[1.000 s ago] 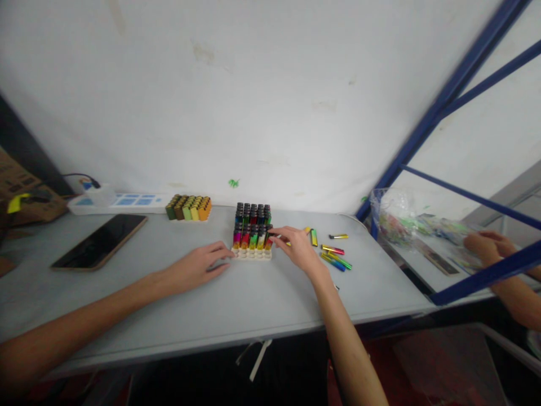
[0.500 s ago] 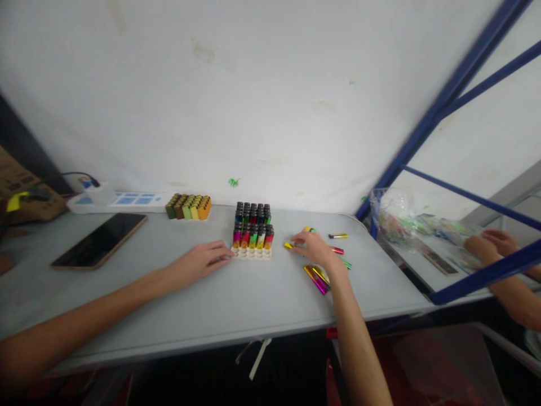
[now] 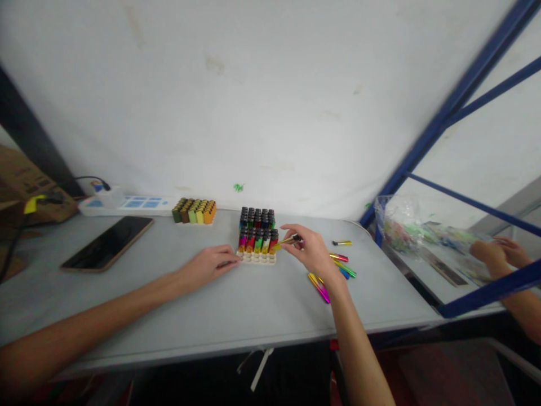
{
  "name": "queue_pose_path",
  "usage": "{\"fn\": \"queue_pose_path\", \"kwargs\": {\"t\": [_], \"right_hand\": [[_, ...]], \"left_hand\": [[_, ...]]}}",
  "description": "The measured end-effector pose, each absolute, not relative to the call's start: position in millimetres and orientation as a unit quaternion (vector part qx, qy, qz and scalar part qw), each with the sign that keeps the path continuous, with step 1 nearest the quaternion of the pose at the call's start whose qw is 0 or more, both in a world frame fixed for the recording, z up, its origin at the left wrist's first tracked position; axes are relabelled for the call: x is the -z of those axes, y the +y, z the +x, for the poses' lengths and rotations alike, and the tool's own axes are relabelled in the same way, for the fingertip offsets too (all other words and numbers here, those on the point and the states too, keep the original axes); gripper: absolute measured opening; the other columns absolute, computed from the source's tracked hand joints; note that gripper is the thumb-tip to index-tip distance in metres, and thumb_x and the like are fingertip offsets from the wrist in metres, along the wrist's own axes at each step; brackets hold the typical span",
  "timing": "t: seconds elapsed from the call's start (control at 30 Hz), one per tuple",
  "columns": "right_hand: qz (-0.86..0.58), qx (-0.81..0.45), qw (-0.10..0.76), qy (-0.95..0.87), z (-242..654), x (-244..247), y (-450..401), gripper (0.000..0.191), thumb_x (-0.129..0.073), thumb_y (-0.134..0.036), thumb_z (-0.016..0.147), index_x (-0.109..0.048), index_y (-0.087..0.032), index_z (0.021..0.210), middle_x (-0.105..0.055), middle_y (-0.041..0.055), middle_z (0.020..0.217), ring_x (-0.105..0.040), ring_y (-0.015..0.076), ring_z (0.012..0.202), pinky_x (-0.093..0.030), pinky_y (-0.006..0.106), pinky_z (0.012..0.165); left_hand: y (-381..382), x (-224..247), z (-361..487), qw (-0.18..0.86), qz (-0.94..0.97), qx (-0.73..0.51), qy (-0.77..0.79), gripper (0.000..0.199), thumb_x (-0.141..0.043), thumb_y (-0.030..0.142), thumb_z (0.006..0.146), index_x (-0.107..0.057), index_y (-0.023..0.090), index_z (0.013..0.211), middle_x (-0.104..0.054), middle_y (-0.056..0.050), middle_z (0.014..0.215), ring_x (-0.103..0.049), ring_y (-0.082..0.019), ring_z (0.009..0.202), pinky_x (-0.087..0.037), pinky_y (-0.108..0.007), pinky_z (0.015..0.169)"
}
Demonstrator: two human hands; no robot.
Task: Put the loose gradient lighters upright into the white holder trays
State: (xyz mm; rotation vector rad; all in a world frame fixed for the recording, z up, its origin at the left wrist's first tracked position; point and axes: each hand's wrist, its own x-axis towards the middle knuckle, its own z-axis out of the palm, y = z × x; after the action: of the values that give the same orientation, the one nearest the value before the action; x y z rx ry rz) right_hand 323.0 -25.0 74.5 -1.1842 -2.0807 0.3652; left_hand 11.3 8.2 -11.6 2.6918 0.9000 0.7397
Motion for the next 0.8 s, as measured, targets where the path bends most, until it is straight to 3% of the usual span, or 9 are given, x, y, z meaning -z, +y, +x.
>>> {"fn": "queue_pose_path", "kwargs": {"t": [0.23,0.33,0.53,0.63,0.73,0.8], "right_hand": [[-0.408,-0.274,0.432,-0.756,279,-59,-28,0.027,-0.069,-0.038,0.09,-0.056,-0.023,0.11,-0.071,0.0057,0.106,-0.069,0.0165,0.087,-0.06,0.03,0.074],[-0.414,-0.251,0.431,-0.761,267,-51,-25,0.024,-0.066,-0.037,0.093,-0.059,-0.023,0.111,-0.072,0.0062,0.105,-0.071,0.0184,0.094,-0.061,0.031,0.078],[-0.406,-0.168,0.406,-0.801,248,-40,-21,0.019,-0.066,-0.033,0.093,-0.067,-0.021,0.107,-0.074,0.005,0.09,-0.072,0.0172,0.078,-0.062,0.03,0.073],[-0.401,-0.139,0.4,-0.812,245,-37,-17,0.019,-0.065,-0.029,0.094,-0.066,-0.021,0.111,-0.073,0.0056,0.093,-0.071,0.0165,0.077,-0.062,0.029,0.072],[-0.401,-0.107,0.382,-0.826,243,-38,-13,0.029,-0.062,-0.024,0.095,-0.061,-0.022,0.124,-0.073,0.0067,0.104,-0.071,0.0171,0.085,-0.061,0.031,0.08],[-0.397,-0.084,0.37,-0.836,240,-40,-10,0.027,-0.062,-0.022,0.096,-0.061,-0.023,0.123,-0.072,0.0067,0.108,-0.07,0.0178,0.09,-0.059,0.033,0.084]], "left_hand": [[-9,4,3,0.1,0.911,-0.259,0.306,0.025,-0.053,0.021,0.101,-0.071,0.017,0.118,-0.066,-0.008,0.108,-0.065,-0.018,0.098,-0.051,-0.028,0.093],[-12,1,0,0.093,0.916,-0.243,0.306,0.026,-0.05,0.021,0.102,-0.071,0.018,0.118,-0.066,-0.007,0.105,-0.065,-0.018,0.095,-0.051,-0.028,0.091],[-16,-5,2,0.082,0.923,-0.196,0.321,0.031,-0.045,0.023,0.104,-0.072,0.017,0.12,-0.066,-0.007,0.093,-0.066,-0.018,0.085,-0.051,-0.027,0.083],[-17,-8,4,0.082,0.924,-0.183,0.327,0.033,-0.044,0.023,0.104,-0.072,0.016,0.119,-0.065,-0.006,0.091,-0.066,-0.019,0.084,-0.051,-0.027,0.082],[-17,-10,4,0.082,0.922,-0.181,0.332,0.033,-0.043,0.023,0.104,-0.072,0.015,0.12,-0.065,-0.006,0.09,-0.066,-0.018,0.083,-0.051,-0.027,0.081],[-16,-10,3,0.081,0.923,-0.181,0.33,0.033,-0.043,0.023,0.104,-0.072,0.016,0.119,-0.065,-0.006,0.09,-0.066,-0.018,0.082,-0.051,-0.027,0.08]]}}
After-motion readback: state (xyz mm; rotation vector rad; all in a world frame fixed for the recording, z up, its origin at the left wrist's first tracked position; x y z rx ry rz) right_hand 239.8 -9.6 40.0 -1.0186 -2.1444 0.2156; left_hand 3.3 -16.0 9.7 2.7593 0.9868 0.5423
